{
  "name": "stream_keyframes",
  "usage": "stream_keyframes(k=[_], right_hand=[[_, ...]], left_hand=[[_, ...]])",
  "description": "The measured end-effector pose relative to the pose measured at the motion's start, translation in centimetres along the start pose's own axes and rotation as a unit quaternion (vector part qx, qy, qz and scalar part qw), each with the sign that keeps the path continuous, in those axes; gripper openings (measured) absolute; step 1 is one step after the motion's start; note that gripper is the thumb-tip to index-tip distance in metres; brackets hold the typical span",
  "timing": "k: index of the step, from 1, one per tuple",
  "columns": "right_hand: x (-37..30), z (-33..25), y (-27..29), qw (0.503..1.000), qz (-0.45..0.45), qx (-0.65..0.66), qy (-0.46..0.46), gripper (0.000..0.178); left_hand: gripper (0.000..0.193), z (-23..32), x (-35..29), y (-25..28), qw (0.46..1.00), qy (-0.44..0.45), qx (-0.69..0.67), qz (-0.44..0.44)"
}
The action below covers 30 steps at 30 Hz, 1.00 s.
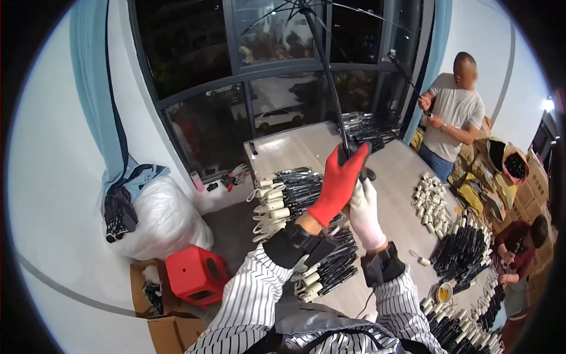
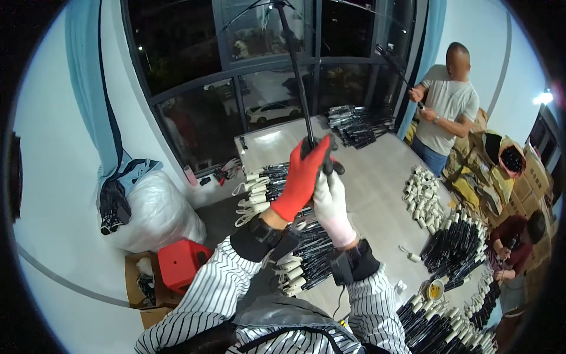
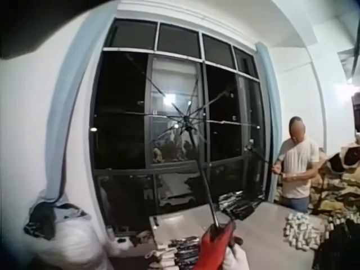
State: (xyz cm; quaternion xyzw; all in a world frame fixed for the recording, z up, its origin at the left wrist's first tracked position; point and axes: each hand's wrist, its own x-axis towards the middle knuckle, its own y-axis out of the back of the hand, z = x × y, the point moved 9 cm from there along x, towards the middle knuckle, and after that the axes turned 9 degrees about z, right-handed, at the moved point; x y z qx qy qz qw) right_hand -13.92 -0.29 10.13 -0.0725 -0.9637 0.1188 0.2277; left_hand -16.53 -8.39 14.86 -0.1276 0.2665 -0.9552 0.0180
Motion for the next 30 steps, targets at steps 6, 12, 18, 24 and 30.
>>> stream_keyframes(k=[6,12,18,24,30], right_hand=[[-0.9,0.5,0.5,1.000,-0.008,-0.004,0.028,0.036],[-8.8,2.1,8.5,0.981,-0.026,-0.029,-0.192,0.052],[-18.7,3.4,14.3,0.951,-0.070,-0.034,-0.299,0.062],[-21.3,2.9,16.5,0.946,0.062,-0.084,-0.306,0.054],[-10.5,1.1,11.5,0.957,0.103,-0.258,-0.085,0.044]], left_hand=[[0.038,-2.7,-0.6,1.6,0.998,-0.020,0.064,0.005],[0.059,2.4,3.0,15.2,0.974,-0.222,-0.034,0.027],[0.086,5.3,7.9,8.4,0.924,0.058,-0.293,-0.241],[0.060,-0.7,9.8,9.1,0.959,0.088,-0.264,-0.060],[0.026,-8.4,-1.6,0.1,0.971,0.165,-0.171,-0.017]])
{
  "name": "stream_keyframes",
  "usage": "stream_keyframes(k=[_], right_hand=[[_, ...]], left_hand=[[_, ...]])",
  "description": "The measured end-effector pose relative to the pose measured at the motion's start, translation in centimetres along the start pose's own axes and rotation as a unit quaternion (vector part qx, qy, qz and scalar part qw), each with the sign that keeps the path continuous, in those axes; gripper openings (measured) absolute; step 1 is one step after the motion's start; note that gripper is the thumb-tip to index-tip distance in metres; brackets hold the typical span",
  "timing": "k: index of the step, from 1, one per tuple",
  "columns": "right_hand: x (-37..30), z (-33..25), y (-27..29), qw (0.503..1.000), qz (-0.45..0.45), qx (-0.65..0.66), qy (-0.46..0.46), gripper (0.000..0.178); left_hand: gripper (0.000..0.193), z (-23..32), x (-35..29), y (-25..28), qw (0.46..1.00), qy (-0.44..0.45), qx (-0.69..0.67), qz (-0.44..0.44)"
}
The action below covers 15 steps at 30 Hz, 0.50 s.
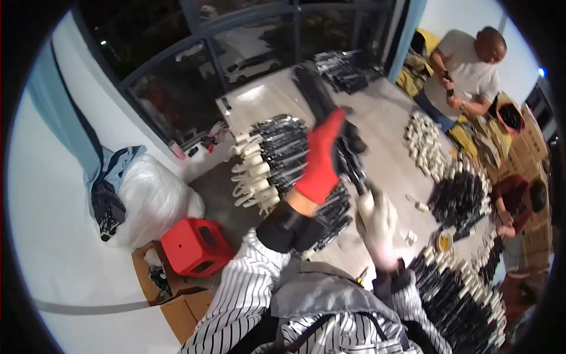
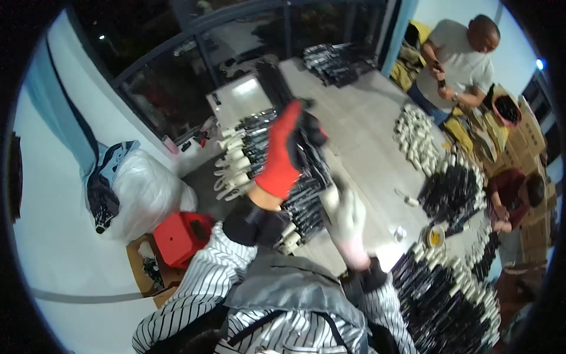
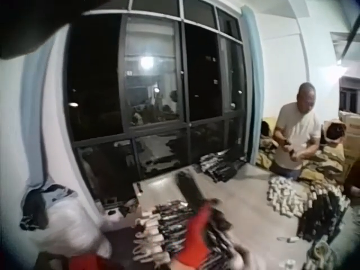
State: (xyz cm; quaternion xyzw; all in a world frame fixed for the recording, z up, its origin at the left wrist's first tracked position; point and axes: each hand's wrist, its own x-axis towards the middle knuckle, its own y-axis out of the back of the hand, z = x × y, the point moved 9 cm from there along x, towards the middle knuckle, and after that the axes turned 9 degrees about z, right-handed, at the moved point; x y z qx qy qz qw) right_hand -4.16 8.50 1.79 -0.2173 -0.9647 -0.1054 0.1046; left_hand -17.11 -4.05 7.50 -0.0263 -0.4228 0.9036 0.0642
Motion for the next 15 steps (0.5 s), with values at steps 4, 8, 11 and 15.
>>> stream_keyframes(k=[4,8,11,15], right_hand=[[1.2,-0.2,-1.6,0.999,-0.036,0.033,-0.006,0.039],[3.4,4.1,0.5,0.993,-0.056,0.104,-0.016,0.042],[5.2,5.0,5.4,0.981,-0.082,0.135,-0.108,0.045],[6.3,0.6,7.2,0.969,-0.166,0.052,-0.175,0.063]], left_hand=[[0.029,-2.1,0.0,0.4,0.996,0.059,-0.064,-0.027],[0.026,-3.0,-1.3,-0.6,0.986,0.133,0.035,-0.089],[0.026,-4.8,-1.4,1.5,0.970,0.155,0.119,-0.143],[0.031,-7.5,-1.7,4.0,0.932,0.114,0.300,-0.170]])
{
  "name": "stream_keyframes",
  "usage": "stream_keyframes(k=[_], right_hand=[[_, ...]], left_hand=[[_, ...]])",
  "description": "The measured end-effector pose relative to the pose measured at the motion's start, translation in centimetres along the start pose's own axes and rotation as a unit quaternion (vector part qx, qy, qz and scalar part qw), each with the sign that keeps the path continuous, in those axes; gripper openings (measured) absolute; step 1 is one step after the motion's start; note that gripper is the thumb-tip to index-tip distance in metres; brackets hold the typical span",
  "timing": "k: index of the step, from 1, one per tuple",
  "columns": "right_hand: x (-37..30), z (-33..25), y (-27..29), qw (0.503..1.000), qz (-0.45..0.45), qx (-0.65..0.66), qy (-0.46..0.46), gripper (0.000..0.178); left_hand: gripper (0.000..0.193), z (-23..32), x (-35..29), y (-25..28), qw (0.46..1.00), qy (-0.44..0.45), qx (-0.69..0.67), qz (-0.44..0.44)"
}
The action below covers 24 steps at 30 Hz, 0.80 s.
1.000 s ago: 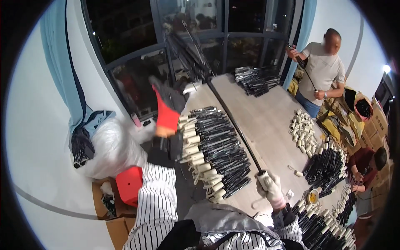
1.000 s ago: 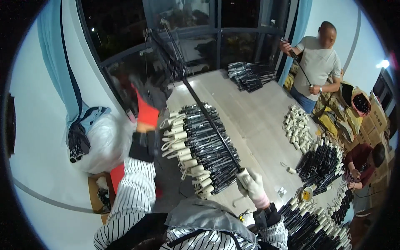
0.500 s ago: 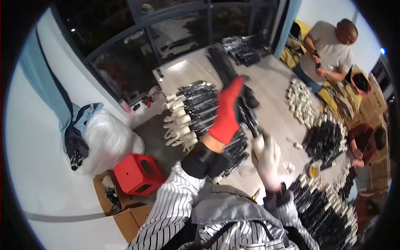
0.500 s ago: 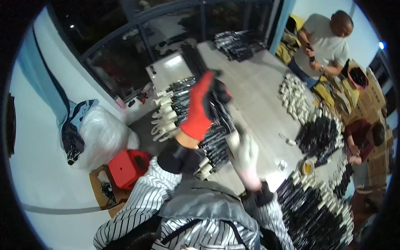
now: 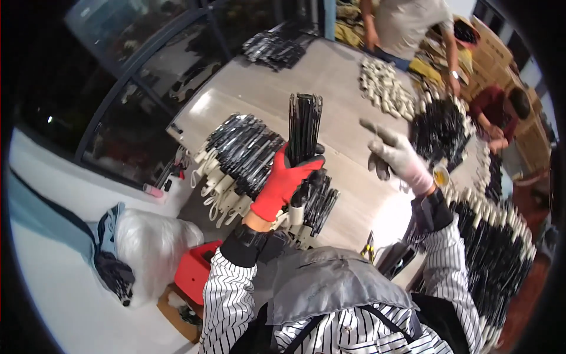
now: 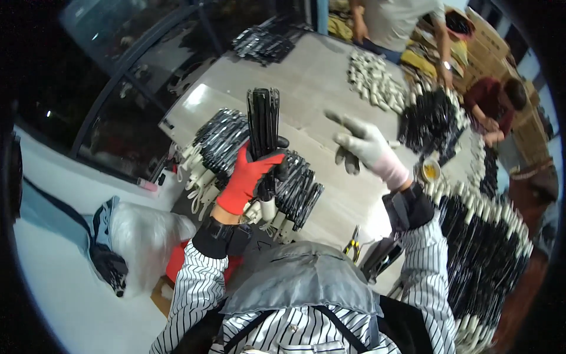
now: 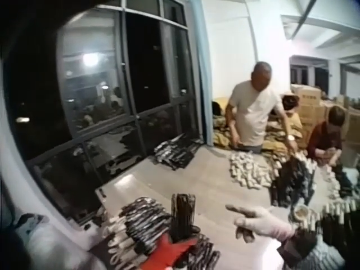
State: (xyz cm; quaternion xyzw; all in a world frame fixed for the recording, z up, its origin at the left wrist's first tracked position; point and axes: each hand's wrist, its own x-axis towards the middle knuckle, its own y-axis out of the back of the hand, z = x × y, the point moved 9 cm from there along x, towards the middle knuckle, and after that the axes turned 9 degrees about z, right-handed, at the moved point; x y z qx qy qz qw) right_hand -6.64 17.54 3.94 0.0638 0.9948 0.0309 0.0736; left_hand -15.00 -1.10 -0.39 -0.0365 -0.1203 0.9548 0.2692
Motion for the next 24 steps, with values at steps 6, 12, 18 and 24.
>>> stream_keyframes(k=[6,12,18,24], right_hand=[[-1.9,-7.5,-3.6,0.774,0.078,-0.508,0.369,0.061],[-2.0,-0.4,-0.3,0.870,0.059,-0.478,0.107,0.047],[-4.2,16.9,-0.9,0.980,0.021,0.147,-0.132,0.039],[-17.1,43.1,4.2,0.826,0.228,-0.385,-0.342,0.062]], left_hand=[[0.037,-1.2,-0.3,-2.3,0.906,-0.140,0.397,-0.037],[0.041,-3.5,-0.3,-5.7,0.909,-0.202,0.341,-0.129],[0.041,-8.6,-1.1,-6.2,0.962,0.153,-0.107,-0.202],[0.035,-13.1,-1.8,-1.9,0.938,0.319,-0.132,-0.037]])
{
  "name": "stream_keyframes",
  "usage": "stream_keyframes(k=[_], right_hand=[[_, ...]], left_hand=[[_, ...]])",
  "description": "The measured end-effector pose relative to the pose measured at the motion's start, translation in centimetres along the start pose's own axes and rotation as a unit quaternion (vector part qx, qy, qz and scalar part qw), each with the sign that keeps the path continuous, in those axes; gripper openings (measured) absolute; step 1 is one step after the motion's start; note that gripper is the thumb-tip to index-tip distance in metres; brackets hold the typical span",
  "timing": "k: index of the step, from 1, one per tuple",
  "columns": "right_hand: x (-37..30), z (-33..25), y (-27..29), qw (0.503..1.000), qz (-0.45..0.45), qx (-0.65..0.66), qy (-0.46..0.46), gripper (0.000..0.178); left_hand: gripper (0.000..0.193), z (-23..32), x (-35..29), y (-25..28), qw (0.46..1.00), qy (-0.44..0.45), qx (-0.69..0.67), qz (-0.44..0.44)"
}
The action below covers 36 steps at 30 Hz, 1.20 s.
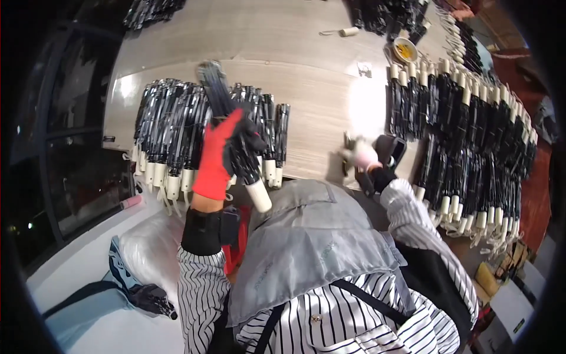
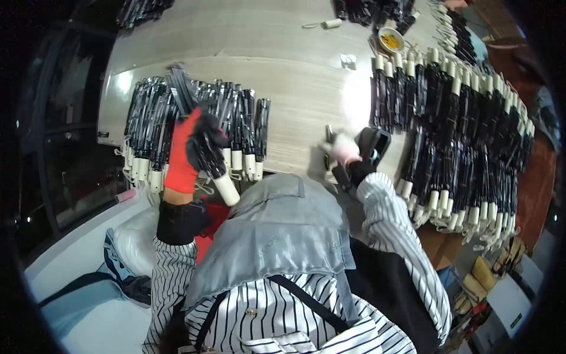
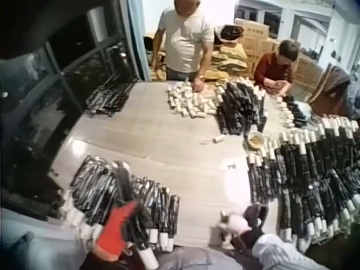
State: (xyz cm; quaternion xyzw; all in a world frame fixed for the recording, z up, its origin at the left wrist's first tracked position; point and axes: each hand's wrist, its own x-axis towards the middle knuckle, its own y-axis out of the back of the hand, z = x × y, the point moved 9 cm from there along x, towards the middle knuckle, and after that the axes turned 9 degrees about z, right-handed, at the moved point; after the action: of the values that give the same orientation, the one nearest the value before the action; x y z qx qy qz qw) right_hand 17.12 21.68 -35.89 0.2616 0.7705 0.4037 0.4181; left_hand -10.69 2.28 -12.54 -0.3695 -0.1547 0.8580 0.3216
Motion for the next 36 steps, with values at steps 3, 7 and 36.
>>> stream_keyframes(k=[3,7,36], right_hand=[[-1.5,2.3,-2.9,0.998,0.033,0.031,-0.039,0.054],[-0.3,3.5,-4.5,0.962,-0.124,0.219,-0.103,0.039],[-9.3,-23.0,30.3,0.874,0.124,-0.269,0.385,0.039]], left_hand=[[0.034,-1.0,-1.1,0.2,0.991,0.038,0.123,0.031],[0.027,-2.9,-3.2,-0.6,0.981,0.117,0.155,-0.016],[0.028,-5.2,-6.0,-6.6,0.961,0.062,0.245,-0.107]])
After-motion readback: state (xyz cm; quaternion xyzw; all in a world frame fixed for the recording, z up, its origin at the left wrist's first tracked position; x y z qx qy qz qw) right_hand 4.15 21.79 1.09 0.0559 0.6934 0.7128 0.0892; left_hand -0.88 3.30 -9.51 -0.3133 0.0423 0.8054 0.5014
